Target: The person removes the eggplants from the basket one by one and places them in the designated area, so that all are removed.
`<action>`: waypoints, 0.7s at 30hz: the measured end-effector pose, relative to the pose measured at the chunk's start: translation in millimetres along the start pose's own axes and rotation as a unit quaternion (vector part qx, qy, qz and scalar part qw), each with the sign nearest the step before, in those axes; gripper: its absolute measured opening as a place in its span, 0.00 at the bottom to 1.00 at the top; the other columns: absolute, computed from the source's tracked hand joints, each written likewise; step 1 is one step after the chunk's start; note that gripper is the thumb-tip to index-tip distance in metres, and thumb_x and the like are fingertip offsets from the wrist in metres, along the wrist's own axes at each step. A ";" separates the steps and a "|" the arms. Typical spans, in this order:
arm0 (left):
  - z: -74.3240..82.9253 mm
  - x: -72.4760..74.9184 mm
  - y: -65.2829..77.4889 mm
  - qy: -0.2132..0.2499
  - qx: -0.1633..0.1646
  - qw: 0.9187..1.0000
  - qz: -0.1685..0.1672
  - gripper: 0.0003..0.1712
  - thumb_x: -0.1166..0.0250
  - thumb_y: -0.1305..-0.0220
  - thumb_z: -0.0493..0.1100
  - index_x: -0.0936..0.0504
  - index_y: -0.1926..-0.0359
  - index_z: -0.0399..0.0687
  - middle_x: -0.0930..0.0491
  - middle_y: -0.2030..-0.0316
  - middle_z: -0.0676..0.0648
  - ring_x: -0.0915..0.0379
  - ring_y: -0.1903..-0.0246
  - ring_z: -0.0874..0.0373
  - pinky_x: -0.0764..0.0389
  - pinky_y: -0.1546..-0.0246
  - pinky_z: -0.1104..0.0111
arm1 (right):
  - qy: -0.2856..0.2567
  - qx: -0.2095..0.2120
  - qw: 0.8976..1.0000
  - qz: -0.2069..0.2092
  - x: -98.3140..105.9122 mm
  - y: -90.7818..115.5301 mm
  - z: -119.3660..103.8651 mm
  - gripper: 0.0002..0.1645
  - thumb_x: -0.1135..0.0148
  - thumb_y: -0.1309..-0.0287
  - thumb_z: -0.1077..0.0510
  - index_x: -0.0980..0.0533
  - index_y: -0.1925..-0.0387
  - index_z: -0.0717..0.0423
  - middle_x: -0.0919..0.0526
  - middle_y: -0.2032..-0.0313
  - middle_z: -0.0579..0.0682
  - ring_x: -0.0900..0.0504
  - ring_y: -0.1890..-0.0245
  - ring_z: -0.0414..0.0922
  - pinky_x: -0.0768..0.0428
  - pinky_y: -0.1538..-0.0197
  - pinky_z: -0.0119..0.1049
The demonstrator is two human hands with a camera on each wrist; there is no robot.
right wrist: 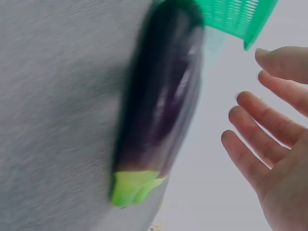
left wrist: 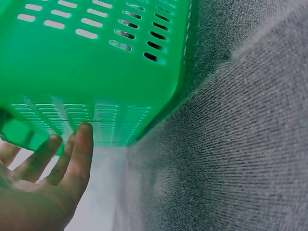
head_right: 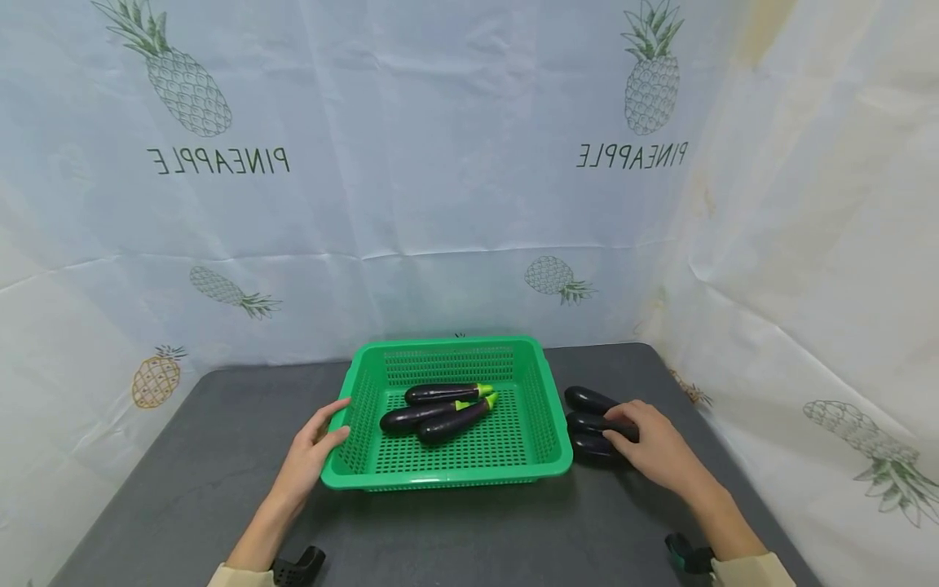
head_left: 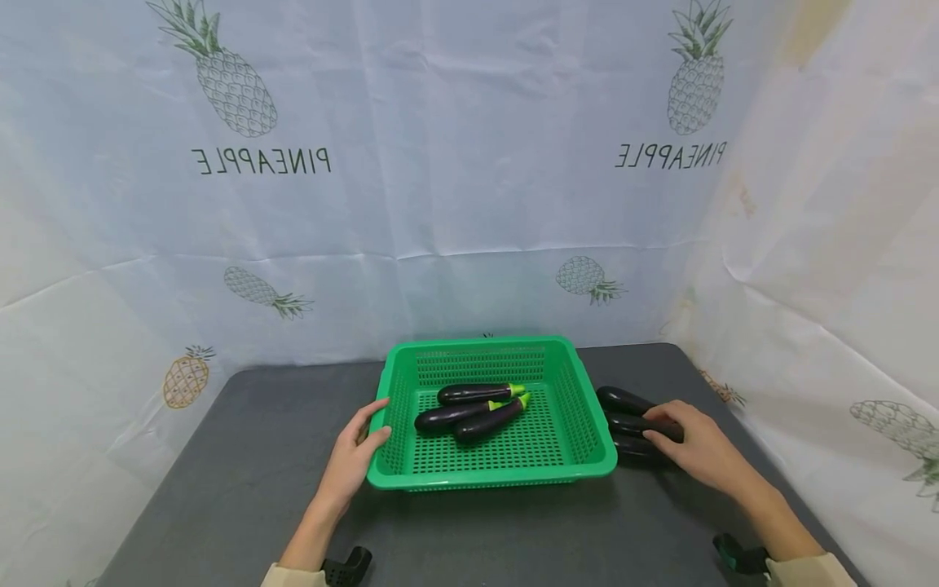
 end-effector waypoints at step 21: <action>7.7 2.3 -0.5 -0.026 0.004 0.999 -0.028 0.29 0.42 0.22 0.46 0.36 0.25 0.55 0.49 0.22 0.40 0.56 0.22 0.42 0.39 0.31 0.42 | -0.125 0.010 0.992 -0.017 -12.8 -21.4 -36.7 0.23 0.40 0.26 0.54 0.27 0.35 0.57 0.19 0.47 0.53 0.19 0.53 0.39 0.19 0.53 0.36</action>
Point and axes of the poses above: each hand's wrist, its own y-axis away from the middle knuckle, its own x-axis out of the back of the hand, z = x × y, the point moved 5 cm from there along -y, towards the middle knuckle
